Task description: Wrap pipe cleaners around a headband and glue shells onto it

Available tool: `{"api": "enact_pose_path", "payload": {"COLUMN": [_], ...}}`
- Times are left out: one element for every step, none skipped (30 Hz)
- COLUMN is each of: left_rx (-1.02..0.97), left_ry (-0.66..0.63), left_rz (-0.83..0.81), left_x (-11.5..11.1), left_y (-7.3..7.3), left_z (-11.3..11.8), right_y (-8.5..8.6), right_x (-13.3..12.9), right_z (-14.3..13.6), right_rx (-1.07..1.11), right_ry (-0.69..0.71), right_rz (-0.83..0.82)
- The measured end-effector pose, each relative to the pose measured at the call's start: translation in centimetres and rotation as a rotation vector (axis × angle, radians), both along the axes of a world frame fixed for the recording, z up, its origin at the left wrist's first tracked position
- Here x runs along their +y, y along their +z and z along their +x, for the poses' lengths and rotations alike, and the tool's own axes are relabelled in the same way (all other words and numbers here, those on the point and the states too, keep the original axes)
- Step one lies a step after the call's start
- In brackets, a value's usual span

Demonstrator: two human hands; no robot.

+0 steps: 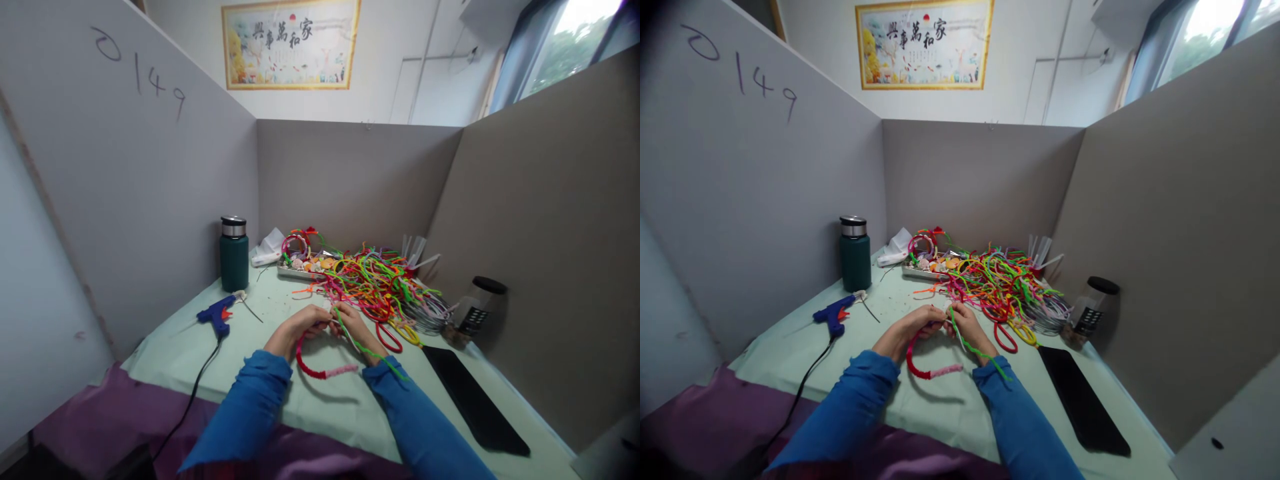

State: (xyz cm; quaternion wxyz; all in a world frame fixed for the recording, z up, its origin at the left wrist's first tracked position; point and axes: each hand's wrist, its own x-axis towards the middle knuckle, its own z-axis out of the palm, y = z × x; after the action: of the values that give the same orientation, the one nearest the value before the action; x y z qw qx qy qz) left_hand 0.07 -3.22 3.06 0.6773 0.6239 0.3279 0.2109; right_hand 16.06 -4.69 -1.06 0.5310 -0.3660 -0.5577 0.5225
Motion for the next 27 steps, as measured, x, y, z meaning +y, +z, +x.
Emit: {"api": "enact_pose_path", "payload": {"left_rx": [0.02, 0.041, 0.06, 0.074, 0.084, 0.089, 0.086, 0.073, 0.053, 0.026, -0.001, -0.025, -0.042, -0.054, -0.067, -0.083, -0.106, -0.133, -0.16, -0.182, -0.198, -0.207, -0.21, -0.213, -0.215, -0.221, -0.231], "left_ry": [0.008, 0.018, 0.025, 0.036, 0.043, 0.047, 0.044, 0.029, 0.006, -0.018, -0.039, -0.052, -0.061, -0.065, -0.065, -0.061, -0.054, -0.044, -0.033, -0.021, -0.006, 0.016, 0.044, 0.074, 0.102, 0.121, 0.132], "left_rz": [-0.016, -0.035, -0.055, -0.07, -0.083, -0.092, -0.095, -0.087, -0.071, -0.048, -0.021, 0.006, 0.027, 0.04, 0.047, 0.051, 0.052, 0.052, 0.049, 0.043, 0.034, 0.021, 0.007, -0.008, -0.024, -0.039, -0.053], "left_x": [0.1, 0.2, 0.4, 0.5, 0.7, 0.8, 0.8, 0.8, 0.8, 0.7, 0.6, 0.5, 0.4, 0.3, 0.2, 0.1, 0.1, 0.1, 0.1, 0.2, 0.3, 0.4, 0.5, 0.6, 0.6, 0.7, 0.7], "left_y": [-0.1, -0.2, -0.4, -0.5, -0.6, -0.7, -0.7, -0.7, -0.7, -0.7, -0.6, -0.5, -0.4, -0.3, -0.2, -0.1, 0.0, 0.0, 0.0, 0.0, 0.0, -0.1, -0.1, -0.1, -0.1, -0.1, -0.1], "left_z": [0.0, 0.0, 0.0, 0.1, 0.1, 0.1, 0.1, 0.1, 0.1, 0.1, 0.0, 0.1, 0.1, 0.1, 0.1, 0.1, 0.1, 0.1, 0.1, 0.2, 0.2, 0.2, 0.2, 0.2, 0.2, 0.1, 0.1], "right_y": [0.1, 0.3, 0.4, 0.5, 0.5, 0.5, 0.4, 0.3, 0.2, 0.1, 0.1, 0.1, 0.2, 0.3, 0.4, 0.5, 0.5, 0.5, 0.4, 0.3, 0.2, 0.0, -0.1, -0.3, -0.4, -0.5, -0.5], "right_x": [-0.1, -0.1, -0.2, -0.2, -0.2, -0.2, -0.1, 0.0, 0.0, 0.1, 0.1, 0.1, 0.2, 0.2, 0.2, 0.2, 0.2, 0.2, 0.3, 0.4, 0.5, 0.7, 0.8, 1.0, 1.1, 1.2, 1.2], "right_z": [0.0, 0.1, 0.2, 0.3, 0.4, 0.5, 0.5, 0.6, 0.6, 0.5, 0.5, 0.4, 0.3, 0.2, 0.1, 0.1, 0.1, 0.1, 0.1, 0.2, 0.3, 0.3, 0.4, 0.5, 0.6, 0.6, 0.6], "right_rx": [0.002, 0.0, -0.011, -0.032, -0.059, -0.08, -0.088, -0.083, -0.062, -0.027, 0.014, 0.051, 0.083, 0.111, 0.131, 0.141, 0.143, 0.139, 0.127, 0.109, 0.094, 0.085, 0.082, 0.085, 0.092, 0.096, 0.09], "right_ry": [-0.016, -0.034, -0.052, -0.069, -0.081, -0.089, -0.098, -0.106, -0.113, -0.113, -0.108, -0.097, -0.082, -0.069, -0.063, -0.067, -0.081, -0.101, -0.13, -0.164, -0.202, -0.24, -0.274, -0.299, -0.315, -0.324, -0.327], "right_rz": [0.029, 0.063, 0.097, 0.128, 0.151, 0.163, 0.162, 0.149, 0.122, 0.085, 0.047, 0.015, -0.011, -0.029, -0.039, -0.044, -0.051, -0.058, -0.063, -0.064, -0.059, -0.053, -0.048, -0.039, -0.029, -0.021, -0.011]}}
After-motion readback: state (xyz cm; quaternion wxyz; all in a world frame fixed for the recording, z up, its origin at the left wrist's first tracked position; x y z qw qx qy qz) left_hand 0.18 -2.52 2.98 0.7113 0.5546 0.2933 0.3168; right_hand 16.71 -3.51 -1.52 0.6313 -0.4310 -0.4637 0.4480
